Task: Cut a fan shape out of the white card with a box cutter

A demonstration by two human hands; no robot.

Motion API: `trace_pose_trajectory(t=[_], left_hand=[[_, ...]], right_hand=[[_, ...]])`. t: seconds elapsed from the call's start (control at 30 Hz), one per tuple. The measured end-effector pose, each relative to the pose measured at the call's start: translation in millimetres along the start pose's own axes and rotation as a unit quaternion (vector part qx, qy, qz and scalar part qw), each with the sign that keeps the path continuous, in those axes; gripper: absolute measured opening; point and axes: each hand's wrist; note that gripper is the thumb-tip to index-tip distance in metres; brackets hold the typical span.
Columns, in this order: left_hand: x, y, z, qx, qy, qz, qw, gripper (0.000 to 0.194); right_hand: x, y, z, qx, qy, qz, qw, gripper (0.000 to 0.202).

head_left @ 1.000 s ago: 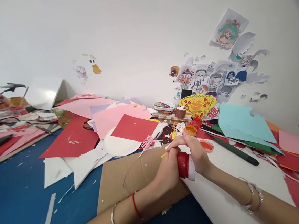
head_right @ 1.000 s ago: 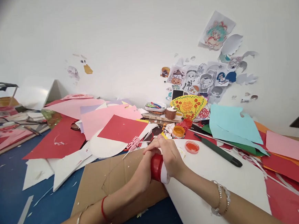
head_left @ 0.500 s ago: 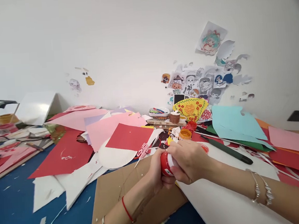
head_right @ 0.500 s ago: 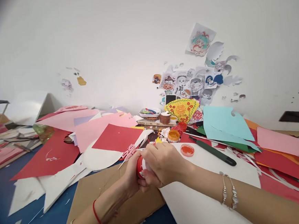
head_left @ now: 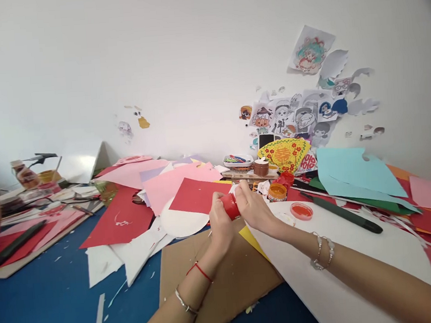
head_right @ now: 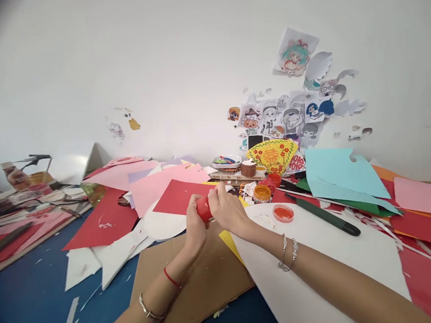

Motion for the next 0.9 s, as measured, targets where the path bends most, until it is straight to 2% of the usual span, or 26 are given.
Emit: trace_pose_trajectory(t=[0.23,0.37,0.43,0.53,0.67,0.73,0.8,0.9], left_hand=[[2,-1,3.9,0.043,-0.02,0.002,0.999,0.025],[6,1,1.4,0.069,0.033,-0.019,0.997,0.022],[8,7,-2.5,0.046,0.084,-0.029,0.995,0.017],[14,17,-8.9,-0.003,0.139,-0.032,0.99,0.025],[22,23,-13.2,-0.011,0.157,-0.029,0.987,0.027],[23,23,-13.8,-0.007,0.162,-0.024,0.986,0.026],[23,22,-13.8,-0.003,0.166,-0.018,0.986,0.025],[24,22,-12.9,0.005,0.172,-0.014,0.985,0.023]], right_hand=[[-10,-4,-13,0.055,-0.046,-0.069,0.995,0.026],[-17,0,-24,0.06,-0.127,-0.049,0.989,0.028],[-22,10,-30,0.056,-0.18,-0.041,0.981,0.029],[-34,31,-28,0.078,-0.214,-0.061,0.972,0.032],[-50,53,-11,0.155,-0.224,-0.075,0.959,0.035],[-54,59,-11,0.18,-0.22,-0.08,0.955,0.035],[-55,58,-22,0.187,-0.215,-0.081,0.955,0.036],[-58,44,-56,0.186,-0.209,-0.065,0.958,0.036]])
Point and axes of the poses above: each hand's wrist, its own y-axis towards the middle knuckle, its own z-axis out of the palm, x = y × z, and after that the axes turned 15 degrees about x, right-handed
